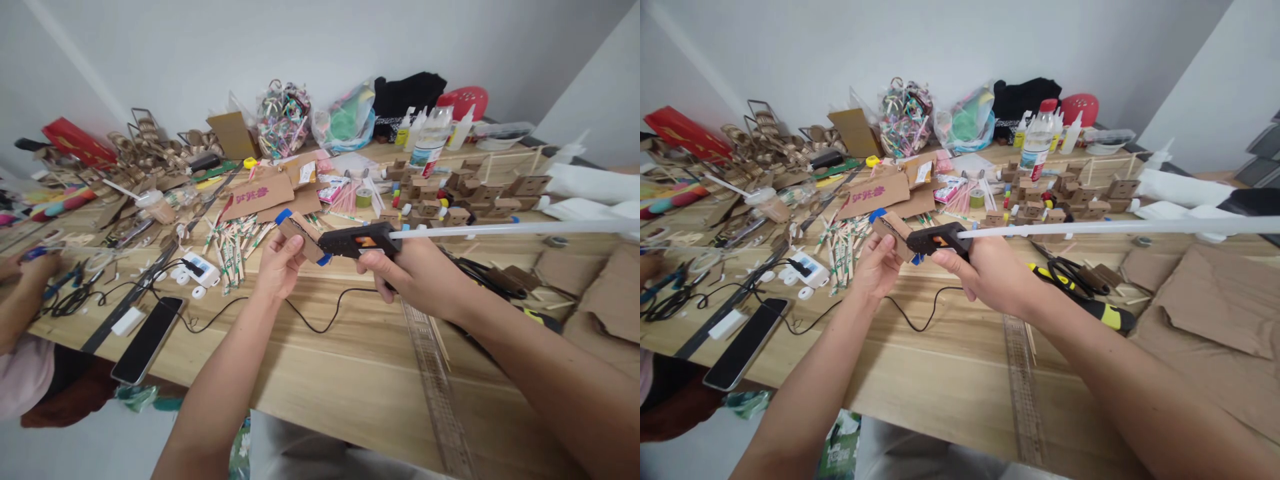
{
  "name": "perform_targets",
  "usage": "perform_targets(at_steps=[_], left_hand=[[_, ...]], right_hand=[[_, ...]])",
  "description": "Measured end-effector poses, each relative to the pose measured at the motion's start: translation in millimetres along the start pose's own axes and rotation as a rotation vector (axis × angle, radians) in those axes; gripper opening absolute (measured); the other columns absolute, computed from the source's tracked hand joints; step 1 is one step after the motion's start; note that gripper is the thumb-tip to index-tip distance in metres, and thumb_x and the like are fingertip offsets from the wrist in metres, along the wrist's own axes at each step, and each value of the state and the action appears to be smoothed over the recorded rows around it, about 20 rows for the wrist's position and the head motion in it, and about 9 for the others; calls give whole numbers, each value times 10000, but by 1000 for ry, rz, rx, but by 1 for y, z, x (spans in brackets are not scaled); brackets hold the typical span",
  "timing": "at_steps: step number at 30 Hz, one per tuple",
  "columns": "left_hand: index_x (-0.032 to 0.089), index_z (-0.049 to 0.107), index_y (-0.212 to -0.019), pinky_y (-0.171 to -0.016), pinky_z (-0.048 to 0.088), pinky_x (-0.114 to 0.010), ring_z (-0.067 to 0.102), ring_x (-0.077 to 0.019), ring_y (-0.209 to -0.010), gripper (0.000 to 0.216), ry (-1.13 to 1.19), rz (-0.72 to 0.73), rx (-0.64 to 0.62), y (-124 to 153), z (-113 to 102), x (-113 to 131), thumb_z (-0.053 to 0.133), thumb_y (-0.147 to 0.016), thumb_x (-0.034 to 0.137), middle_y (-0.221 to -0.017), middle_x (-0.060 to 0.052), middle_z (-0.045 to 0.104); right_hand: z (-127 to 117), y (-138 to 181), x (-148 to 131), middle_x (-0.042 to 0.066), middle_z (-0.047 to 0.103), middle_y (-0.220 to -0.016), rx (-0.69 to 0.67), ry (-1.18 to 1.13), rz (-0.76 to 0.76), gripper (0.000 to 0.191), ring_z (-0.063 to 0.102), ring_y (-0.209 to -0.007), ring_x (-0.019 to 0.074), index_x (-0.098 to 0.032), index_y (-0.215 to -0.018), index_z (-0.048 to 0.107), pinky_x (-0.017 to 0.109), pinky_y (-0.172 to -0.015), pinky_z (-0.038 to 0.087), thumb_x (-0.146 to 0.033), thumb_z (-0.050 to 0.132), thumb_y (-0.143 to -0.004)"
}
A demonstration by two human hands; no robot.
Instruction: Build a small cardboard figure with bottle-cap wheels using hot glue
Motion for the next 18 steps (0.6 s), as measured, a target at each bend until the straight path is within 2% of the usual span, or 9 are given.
perform_targets(at_steps=[3,6,18], left_hand=[[220,752,-804,-597,552,-137,734,-82,-656,509,24,14,3,0,3,1,1040,-448,443,-784,54,806],[218,757,-818,-596,561,-140,740,-90,-656,511,22,38,1,0,4,3,1035,-459,454,-789,48,811],[218,757,-761,-585,567,-132,727,-82,-623,485,51,53,14,0,5,4,1042,-435,436,-762,47,809]], right_hand=[[-3,1,-7,-19,521,-355,-28,31,50,485,520,-389,156,-246,-583,547,296,-521,401,-513,503,-986],[-5,2,-13,-1,549,-373,-54,49,72,515,529,-414,154,-248,-527,520,300,-550,421,-474,485,-989],[-5,3,-12,12,566,-376,-53,26,20,568,540,-425,162,-268,-468,497,323,-589,437,-465,485,-1000]])
Point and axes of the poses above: each hand's wrist, its own y-axis away from the middle knuckle, its own z-axis out of the palm, x = y × z, the point moved 5 cm from there along -y, towards the middle knuckle
